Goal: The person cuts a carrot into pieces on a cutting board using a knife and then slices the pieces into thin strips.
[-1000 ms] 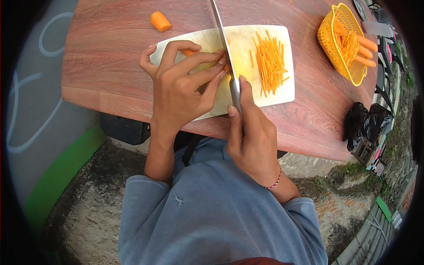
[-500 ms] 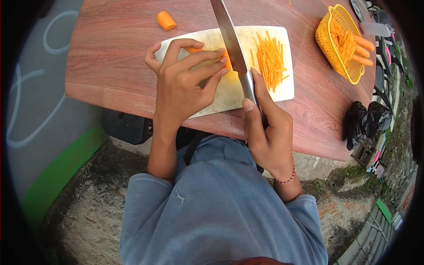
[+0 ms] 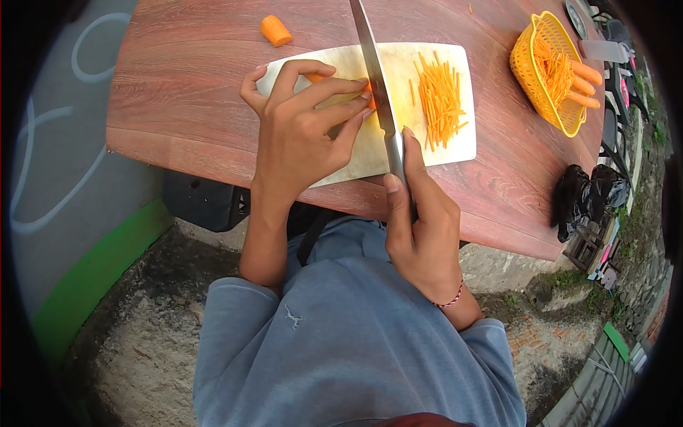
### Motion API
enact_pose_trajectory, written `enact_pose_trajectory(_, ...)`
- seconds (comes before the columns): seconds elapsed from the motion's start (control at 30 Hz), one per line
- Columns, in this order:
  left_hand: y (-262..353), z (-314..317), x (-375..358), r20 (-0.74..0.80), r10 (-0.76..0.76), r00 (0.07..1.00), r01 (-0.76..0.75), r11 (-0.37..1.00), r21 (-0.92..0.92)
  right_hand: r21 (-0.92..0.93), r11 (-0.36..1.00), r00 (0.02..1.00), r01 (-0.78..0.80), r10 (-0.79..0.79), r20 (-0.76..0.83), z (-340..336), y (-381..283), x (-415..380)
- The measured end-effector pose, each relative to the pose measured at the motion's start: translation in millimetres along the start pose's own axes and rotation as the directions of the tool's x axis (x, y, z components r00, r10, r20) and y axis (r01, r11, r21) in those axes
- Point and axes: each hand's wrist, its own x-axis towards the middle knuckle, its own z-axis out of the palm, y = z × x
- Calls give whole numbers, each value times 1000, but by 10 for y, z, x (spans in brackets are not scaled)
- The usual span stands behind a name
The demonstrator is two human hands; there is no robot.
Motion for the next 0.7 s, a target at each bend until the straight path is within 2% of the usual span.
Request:
enact_pose_trajectory(0.1,1,5,1,2,-5,1000,5,1000,0,-12,999,998,47,-47,-32,21,9,-10)
enact_pose_trajectory(0.17,0,1,1,4,-8,1000,8,1000,1,-19,1000,1000,-2,2,-18,6,-27,-13)
enact_pose_trajectory(0.3,4,8,5,-3,-4,1000,4,1000,-1,-22,1000,1000,-6,6,-6,7,-12,-9)
enact_pose_trajectory(0.37,4,11,2,-3,-6,1000,6,1000,-4,-65,992,992,112,-115,-43,56,52,-12)
enact_pose_trajectory(0.47,1,7,-1,2,-6,1000,6,1000,-9,-128,984,990,121,-129,-52,116,37,-25)
enact_pose_trajectory(0.7,4,-6,15,22,7,1000,-7,1000,1,-191,979,996,70,-79,-39,233,76,98)
